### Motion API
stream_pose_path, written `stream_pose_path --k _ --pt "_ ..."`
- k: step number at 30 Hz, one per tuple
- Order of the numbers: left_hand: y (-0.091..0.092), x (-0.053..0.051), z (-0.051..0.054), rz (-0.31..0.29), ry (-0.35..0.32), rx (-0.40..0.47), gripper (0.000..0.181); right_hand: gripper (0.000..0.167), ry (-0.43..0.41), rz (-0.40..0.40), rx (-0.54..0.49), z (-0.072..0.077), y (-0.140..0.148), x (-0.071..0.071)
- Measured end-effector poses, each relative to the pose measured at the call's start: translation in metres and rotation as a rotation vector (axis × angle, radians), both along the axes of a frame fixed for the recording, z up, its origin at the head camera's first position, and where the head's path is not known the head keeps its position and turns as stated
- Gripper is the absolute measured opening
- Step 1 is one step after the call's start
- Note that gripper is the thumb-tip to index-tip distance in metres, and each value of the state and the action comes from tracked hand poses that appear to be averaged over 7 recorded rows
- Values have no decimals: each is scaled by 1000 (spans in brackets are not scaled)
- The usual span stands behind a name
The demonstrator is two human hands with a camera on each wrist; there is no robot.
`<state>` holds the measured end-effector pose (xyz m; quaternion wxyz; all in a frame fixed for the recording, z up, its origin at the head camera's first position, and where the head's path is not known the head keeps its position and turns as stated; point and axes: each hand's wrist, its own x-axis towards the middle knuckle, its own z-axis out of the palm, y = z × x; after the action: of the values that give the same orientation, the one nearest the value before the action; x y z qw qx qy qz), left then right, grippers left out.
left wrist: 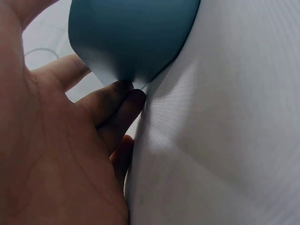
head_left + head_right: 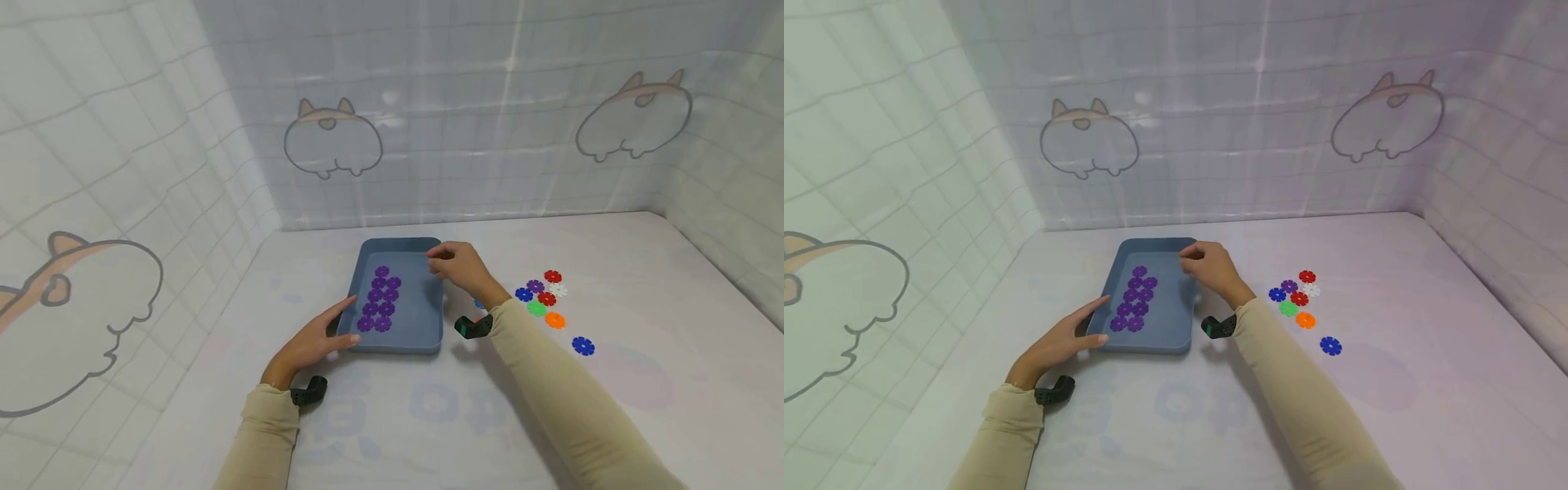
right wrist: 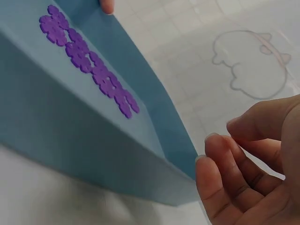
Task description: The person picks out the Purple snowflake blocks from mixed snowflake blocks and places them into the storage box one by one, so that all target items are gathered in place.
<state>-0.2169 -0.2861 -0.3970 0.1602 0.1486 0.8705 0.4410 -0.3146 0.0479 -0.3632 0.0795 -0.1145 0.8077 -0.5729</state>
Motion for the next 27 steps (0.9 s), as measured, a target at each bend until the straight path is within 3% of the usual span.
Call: stream_pose_path --k 9,18,24,27 --pt "-1 0 -2 5 1 6 83 28 -40 -34 10 -1 29 10" --pt "-2 0 -2 12 -20 12 82 32 -95 -104 59 -15 69 15" --pt "-2 -1 -3 10 -17 19 83 37 -120 -152 -3 -12 93 17" --pt "-2 -1 -3 6 -14 15 83 39 -128 -176 22 -11 107 18"
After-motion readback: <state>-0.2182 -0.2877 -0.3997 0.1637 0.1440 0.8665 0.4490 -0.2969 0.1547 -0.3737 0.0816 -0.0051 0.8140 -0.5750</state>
